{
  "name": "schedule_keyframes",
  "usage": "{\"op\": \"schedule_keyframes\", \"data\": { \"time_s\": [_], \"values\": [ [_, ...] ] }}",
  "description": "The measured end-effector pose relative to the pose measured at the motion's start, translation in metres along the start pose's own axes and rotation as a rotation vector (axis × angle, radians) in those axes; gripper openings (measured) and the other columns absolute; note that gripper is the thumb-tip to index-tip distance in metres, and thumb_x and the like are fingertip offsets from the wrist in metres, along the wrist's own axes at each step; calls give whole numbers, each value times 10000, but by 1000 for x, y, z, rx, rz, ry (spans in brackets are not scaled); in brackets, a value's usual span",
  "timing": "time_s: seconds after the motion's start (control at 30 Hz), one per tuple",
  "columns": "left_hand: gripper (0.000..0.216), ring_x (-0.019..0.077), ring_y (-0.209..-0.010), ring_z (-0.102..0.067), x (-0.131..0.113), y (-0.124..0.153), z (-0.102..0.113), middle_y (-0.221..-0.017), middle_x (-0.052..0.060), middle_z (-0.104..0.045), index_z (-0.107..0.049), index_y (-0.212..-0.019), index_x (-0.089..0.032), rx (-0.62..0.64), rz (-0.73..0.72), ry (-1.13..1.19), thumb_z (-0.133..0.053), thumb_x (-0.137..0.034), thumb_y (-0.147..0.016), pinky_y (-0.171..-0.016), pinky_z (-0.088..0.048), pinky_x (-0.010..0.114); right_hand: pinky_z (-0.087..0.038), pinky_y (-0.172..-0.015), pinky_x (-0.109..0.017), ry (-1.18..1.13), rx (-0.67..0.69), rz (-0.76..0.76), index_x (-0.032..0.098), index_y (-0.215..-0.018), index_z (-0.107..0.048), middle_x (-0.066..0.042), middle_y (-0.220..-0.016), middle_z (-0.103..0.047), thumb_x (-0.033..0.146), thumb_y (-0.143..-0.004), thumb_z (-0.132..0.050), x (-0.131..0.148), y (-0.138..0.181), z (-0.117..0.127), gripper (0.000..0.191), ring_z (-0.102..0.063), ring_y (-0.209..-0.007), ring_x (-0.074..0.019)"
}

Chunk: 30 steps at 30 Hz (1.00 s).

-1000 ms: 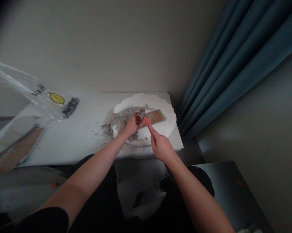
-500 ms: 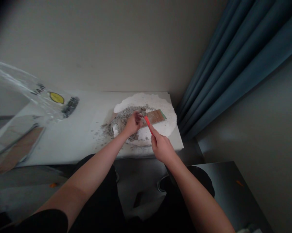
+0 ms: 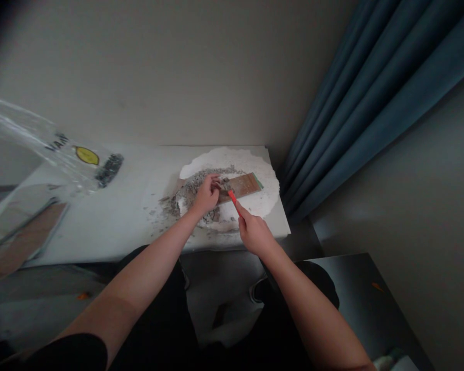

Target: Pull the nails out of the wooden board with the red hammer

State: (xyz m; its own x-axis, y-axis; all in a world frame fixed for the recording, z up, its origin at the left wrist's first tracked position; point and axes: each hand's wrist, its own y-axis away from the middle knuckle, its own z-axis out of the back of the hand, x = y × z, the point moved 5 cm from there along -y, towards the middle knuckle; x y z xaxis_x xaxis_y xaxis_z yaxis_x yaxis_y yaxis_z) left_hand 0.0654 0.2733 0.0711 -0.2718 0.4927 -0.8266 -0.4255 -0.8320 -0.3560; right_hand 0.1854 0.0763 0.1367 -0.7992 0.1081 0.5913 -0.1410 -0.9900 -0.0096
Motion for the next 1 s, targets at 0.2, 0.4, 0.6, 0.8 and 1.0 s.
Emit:
{"op": "schedule_keyframes", "data": {
  "time_s": [0.2, 0.4, 0.6, 0.8, 1.0],
  "values": [
    [511, 191, -923, -662, -2, -2, 4, -1073, 64, -690, -570, -1243, -200, -22, 29, 16, -488, 9, -784, -927, -536, 358, -520, -785, -370, 9, -8, 18, 212, -1641, -395, -140, -1059, -783, 229, -1020, -420, 3, 0, -2, 622, -731, -890, -302],
    [500, 199, -926, -670, -1, -2, 8, -1065, 64, -700, -586, -1216, -192, -39, 58, 8, -480, 15, -773, -956, -533, 369, -521, -782, -384, 38, -22, -12, 204, -1643, -393, -147, -1037, -784, 236, -1022, -414, 4, 0, 1, 622, -729, -873, -310],
    [453, 234, -1031, -674, -3, -1, 14, -1138, 101, -698, -613, -1229, -164, 18, 64, -177, -466, -15, -828, -1005, -527, 396, -539, -825, -377, -10, -25, 13, 219, -1605, -462, -126, -1062, -783, 233, -1006, -435, 2, -5, -3, 600, -726, -907, -292],
    [314, 318, -1294, -551, -19, 17, 0, -1295, 165, -651, -671, -1221, -142, 353, -177, -610, -508, -246, -974, -1129, -439, 467, -553, -748, -373, -136, -165, 4, 216, -1597, -452, -121, -1038, -771, 281, -1003, -437, -17, -24, 14, 597, -704, -781, -253],
    [805, 374, -1488, -364, -14, 21, 8, -1604, 177, -444, -446, -1540, -183, 342, -112, -741, -665, -602, -889, -1203, -323, 535, -533, -735, -389, 94, -293, -43, 180, -1592, -428, -142, -1012, -772, 270, -984, -459, -29, -53, 31, 615, -705, -788, -292]
  ]
}}
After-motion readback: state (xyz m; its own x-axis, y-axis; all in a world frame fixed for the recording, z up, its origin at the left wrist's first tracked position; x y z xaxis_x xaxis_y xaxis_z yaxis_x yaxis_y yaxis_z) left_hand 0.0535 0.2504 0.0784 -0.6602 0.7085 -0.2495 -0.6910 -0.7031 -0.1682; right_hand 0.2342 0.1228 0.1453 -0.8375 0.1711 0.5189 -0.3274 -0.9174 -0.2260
